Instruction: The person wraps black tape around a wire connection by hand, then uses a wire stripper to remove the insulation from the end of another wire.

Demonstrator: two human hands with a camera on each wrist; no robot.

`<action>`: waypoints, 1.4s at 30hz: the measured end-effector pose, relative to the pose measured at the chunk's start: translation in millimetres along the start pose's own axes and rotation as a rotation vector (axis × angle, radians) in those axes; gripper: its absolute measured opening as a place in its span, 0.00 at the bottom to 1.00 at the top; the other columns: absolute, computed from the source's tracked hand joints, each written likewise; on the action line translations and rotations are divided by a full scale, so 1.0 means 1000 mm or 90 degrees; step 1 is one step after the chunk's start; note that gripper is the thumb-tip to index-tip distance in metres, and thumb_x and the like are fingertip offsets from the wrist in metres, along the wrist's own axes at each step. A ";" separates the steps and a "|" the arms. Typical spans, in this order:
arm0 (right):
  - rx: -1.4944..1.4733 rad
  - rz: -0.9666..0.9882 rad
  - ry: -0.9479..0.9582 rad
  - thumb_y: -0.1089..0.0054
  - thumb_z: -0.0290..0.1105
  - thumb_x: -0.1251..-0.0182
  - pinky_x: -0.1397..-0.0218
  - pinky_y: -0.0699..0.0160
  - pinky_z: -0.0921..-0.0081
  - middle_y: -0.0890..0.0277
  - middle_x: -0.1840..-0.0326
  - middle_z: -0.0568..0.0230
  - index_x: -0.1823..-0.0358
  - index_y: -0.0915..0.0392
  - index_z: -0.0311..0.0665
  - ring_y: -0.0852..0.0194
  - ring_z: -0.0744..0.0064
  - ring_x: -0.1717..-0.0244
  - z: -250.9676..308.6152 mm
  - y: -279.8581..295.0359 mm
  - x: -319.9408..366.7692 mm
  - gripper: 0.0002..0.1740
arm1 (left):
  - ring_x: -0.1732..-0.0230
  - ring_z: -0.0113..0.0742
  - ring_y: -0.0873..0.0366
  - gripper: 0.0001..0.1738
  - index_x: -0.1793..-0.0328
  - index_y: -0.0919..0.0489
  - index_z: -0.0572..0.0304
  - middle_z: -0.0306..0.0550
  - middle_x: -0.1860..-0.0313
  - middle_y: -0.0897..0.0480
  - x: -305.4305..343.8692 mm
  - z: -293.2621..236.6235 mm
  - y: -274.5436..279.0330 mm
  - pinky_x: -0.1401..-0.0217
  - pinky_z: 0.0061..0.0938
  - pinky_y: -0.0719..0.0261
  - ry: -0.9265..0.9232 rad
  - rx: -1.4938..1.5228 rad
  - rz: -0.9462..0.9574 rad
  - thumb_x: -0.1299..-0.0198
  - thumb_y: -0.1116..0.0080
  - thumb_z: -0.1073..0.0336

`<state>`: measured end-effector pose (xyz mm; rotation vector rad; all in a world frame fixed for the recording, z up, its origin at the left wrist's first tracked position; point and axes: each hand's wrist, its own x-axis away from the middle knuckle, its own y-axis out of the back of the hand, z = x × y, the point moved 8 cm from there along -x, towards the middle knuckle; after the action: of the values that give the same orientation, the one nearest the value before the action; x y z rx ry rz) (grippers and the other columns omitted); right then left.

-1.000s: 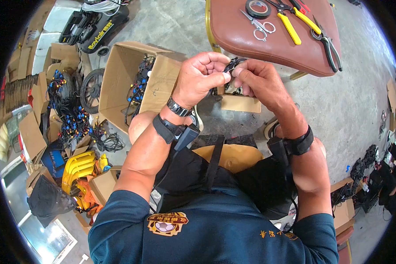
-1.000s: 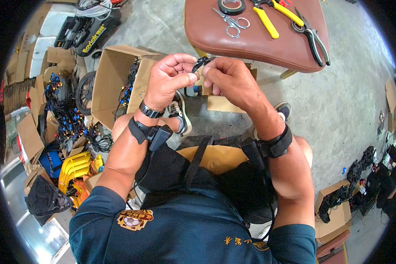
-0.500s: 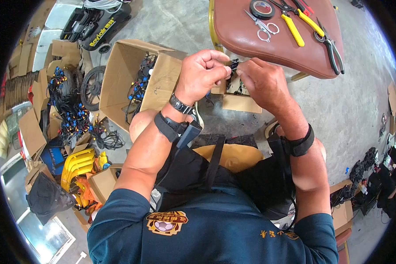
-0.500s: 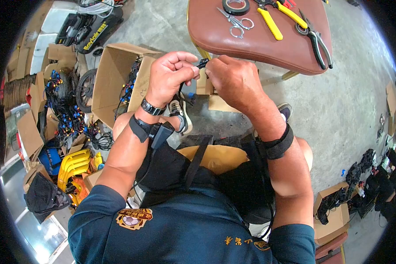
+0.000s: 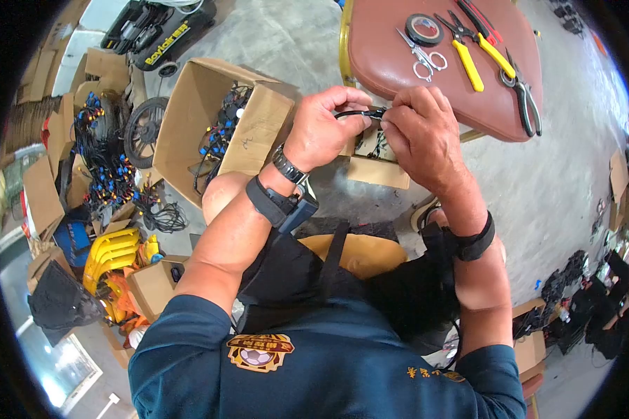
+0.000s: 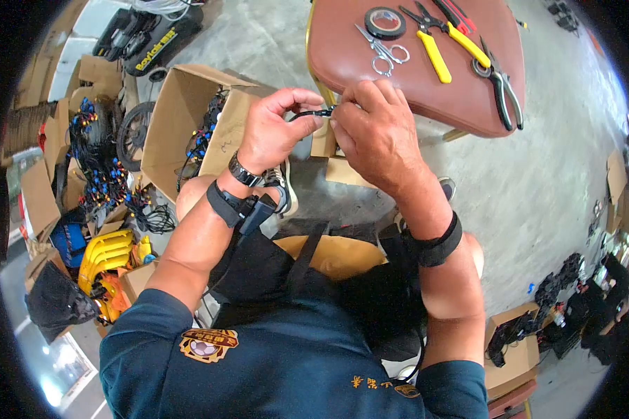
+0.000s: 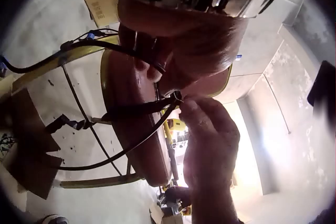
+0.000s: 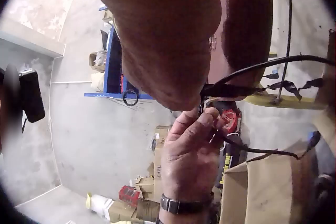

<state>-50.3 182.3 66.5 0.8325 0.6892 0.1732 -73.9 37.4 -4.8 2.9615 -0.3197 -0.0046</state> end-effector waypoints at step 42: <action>-0.227 -0.010 -0.127 0.38 0.19 0.44 0.63 0.22 0.66 0.25 0.67 0.54 0.67 0.23 0.33 0.23 0.52 0.67 -0.023 -0.010 -0.002 0.05 | 0.76 0.22 0.21 0.13 0.47 0.21 0.69 0.39 0.71 0.16 0.013 0.020 -0.016 0.74 0.18 0.25 0.173 0.232 0.117 0.39 0.39 0.74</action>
<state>-67.5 188.9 49.6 0.4940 0.4590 0.1887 -58.3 46.7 -27.3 3.2126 -0.6081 0.5269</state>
